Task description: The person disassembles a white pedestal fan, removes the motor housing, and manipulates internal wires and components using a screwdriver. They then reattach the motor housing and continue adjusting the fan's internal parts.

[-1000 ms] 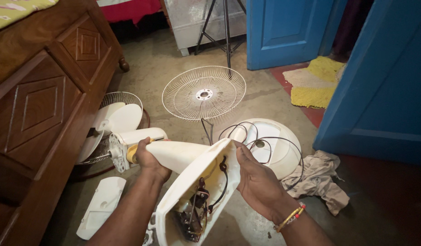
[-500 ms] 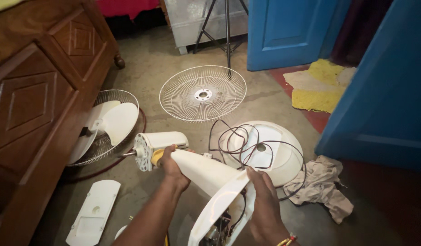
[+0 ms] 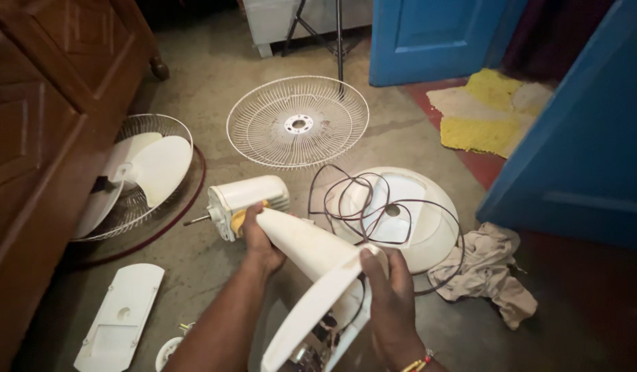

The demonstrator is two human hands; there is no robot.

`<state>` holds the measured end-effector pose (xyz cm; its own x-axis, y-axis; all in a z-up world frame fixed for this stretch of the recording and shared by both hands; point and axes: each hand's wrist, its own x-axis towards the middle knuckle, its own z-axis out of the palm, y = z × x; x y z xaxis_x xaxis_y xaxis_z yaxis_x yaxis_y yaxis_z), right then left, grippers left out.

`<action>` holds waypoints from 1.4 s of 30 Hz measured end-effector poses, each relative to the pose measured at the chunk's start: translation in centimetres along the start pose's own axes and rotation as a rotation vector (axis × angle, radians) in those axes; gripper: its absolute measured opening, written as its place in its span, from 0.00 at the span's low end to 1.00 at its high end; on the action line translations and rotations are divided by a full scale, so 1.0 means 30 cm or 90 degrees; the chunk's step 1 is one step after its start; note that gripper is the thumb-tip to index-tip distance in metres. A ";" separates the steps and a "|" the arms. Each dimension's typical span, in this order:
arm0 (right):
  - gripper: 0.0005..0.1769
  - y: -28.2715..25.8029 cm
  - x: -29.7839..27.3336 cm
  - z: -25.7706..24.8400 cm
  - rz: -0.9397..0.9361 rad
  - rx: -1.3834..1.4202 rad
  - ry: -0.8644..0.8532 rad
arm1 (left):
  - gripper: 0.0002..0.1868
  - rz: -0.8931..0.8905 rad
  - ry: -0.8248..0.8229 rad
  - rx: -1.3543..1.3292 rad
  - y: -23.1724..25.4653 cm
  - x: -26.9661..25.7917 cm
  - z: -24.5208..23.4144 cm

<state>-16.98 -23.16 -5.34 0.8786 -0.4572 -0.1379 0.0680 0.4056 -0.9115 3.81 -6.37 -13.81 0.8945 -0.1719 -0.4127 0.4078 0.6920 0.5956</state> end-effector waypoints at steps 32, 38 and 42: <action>0.34 0.120 0.195 0.110 0.048 -0.333 -0.115 | 0.35 0.167 -0.022 0.445 0.001 -0.630 -0.141; 0.29 0.035 -0.023 -0.134 0.308 -0.314 -0.107 | 0.32 0.203 0.005 0.510 -0.052 -0.594 -0.172; 0.26 0.000 -0.070 -0.171 0.358 -0.300 -0.121 | 0.29 0.271 0.025 0.578 -0.110 -0.571 -0.188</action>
<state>-21.25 -26.25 -7.02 0.7911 -0.1193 -0.5999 -0.5854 0.1365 -0.7991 -13.89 -1.74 -12.60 0.9984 -0.0005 -0.0557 0.0554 -0.1089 0.9925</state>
